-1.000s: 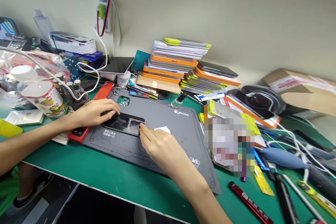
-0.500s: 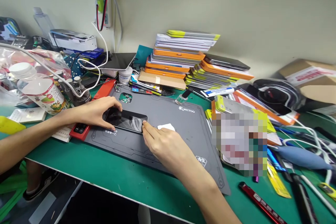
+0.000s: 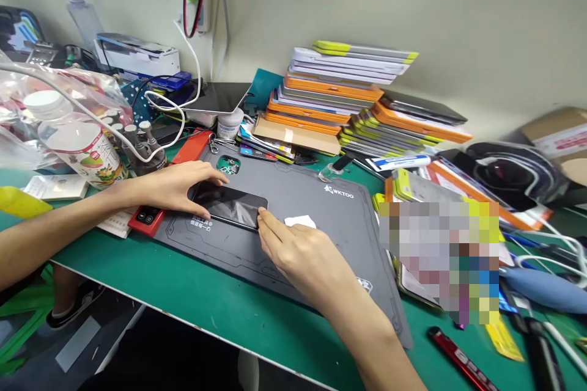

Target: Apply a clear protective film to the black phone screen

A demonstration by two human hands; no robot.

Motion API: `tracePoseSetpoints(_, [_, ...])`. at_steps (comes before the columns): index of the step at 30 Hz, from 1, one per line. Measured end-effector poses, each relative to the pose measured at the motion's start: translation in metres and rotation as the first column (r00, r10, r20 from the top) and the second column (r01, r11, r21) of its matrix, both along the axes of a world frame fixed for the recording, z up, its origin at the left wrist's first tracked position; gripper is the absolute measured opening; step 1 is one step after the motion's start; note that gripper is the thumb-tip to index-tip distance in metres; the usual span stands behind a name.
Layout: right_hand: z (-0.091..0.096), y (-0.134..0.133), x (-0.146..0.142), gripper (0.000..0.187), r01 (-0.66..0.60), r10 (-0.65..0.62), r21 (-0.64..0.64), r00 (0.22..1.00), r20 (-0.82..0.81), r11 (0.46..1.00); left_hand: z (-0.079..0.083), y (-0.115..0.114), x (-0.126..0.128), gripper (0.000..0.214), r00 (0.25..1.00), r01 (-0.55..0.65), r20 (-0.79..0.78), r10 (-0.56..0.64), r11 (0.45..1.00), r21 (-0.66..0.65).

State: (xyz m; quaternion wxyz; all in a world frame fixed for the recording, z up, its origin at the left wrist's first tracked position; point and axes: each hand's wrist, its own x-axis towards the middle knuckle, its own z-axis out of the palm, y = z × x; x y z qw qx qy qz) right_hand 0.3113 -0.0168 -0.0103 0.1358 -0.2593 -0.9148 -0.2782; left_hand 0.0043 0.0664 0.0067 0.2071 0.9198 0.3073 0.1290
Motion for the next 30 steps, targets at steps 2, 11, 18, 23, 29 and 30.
tracePoseSetpoints(2, [0.0003,-0.0002,0.0007,0.025,0.014,-0.014,-0.015,1.000,0.002,1.000,0.0012,0.0005,-0.0003,0.067,1.000,0.011,0.007,-0.011,1.000,-0.003])
tracePoseSetpoints(11, [0.0004,-0.0012,0.0026,0.025,0.009,-0.009,-0.028,1.000,0.003,1.000,0.0010,0.0002,-0.0013,0.059,0.999,0.034,-0.020,-0.034,0.999,0.036])
tracePoseSetpoints(18, [0.0002,-0.0010,0.0030,0.029,0.020,-0.021,-0.053,0.999,-0.025,0.998,0.0032,-0.0004,-0.0008,0.067,0.998,0.020,-0.065,-0.019,1.000,0.020])
tracePoseSetpoints(23, [0.0011,-0.0016,0.0067,0.027,0.029,-0.034,-0.096,0.998,-0.055,0.995,0.0007,-0.0004,-0.0021,0.073,0.998,0.012,-0.058,-0.012,1.000,0.011])
tracePoseSetpoints(29, [0.0026,-0.0027,0.0072,0.025,0.025,-0.032,-0.099,0.997,-0.064,0.995,0.0023,-0.0011,-0.0010,0.072,0.997,0.018,-0.078,-0.017,1.000,0.014])
tracePoseSetpoints(30, [0.0026,-0.0027,0.0073,0.026,0.024,-0.030,-0.092,0.998,-0.059,0.995,0.0034,-0.0013,-0.0006,0.071,0.997,0.011,-0.081,-0.010,1.000,0.013])
